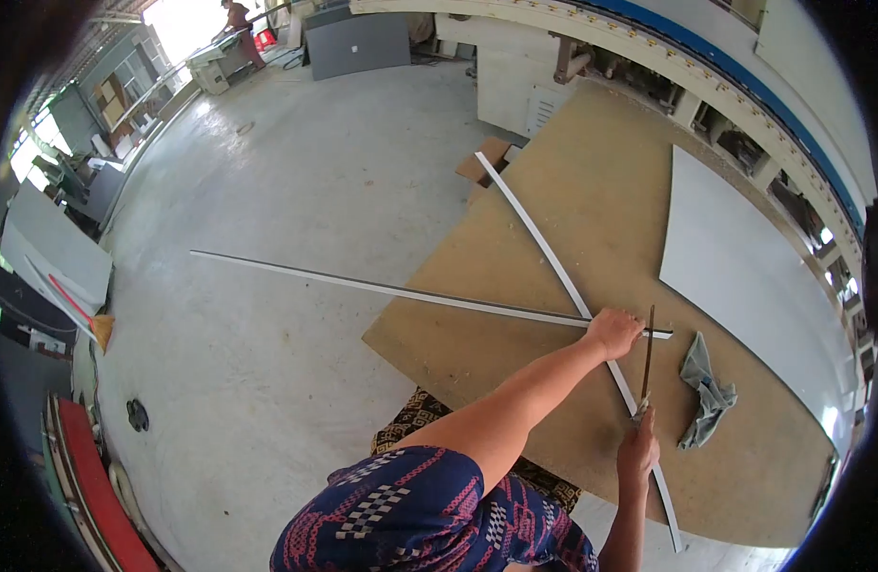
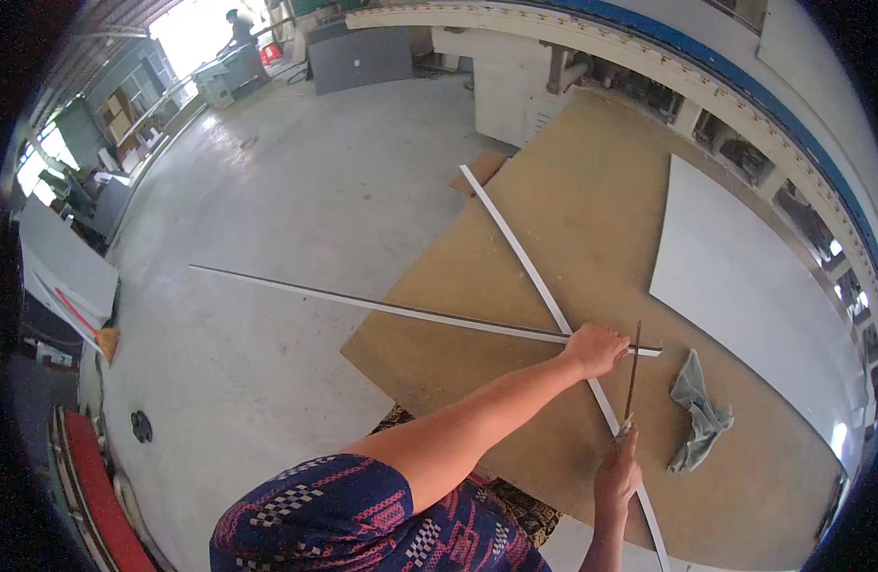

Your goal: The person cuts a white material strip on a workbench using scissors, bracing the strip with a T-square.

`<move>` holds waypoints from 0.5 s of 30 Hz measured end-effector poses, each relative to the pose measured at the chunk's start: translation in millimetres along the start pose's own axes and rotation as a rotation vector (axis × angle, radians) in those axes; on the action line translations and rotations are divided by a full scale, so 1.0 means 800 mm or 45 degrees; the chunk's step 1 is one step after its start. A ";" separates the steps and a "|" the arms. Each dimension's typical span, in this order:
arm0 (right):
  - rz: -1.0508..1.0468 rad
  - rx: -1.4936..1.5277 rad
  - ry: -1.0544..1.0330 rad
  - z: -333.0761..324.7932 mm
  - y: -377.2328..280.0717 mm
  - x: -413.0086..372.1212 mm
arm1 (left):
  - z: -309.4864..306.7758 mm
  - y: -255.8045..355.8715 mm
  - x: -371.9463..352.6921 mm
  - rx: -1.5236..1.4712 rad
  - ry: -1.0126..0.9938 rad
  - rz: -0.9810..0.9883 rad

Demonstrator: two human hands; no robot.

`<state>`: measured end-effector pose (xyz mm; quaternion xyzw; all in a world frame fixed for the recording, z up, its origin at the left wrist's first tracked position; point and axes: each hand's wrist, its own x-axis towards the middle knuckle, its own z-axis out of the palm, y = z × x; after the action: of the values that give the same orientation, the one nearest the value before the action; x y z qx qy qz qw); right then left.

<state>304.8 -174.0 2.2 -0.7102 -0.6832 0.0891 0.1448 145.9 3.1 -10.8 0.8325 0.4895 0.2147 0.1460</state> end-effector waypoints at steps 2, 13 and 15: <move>-0.129 0.037 0.112 0.003 0.014 -0.012 | -0.011 0.003 -0.003 -0.049 -0.058 -0.013; 0.067 -0.088 -0.036 -0.001 -0.018 0.060 | 0.007 0.001 0.005 0.043 0.032 0.056; 0.100 -0.041 -0.069 -0.014 -0.014 0.007 | 0.003 0.003 0.003 0.103 0.042 0.043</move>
<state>298.4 -169.3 16.9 -0.7360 -0.6599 0.1029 0.1110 150.2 4.1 -11.4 0.8422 0.4860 0.2109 0.1003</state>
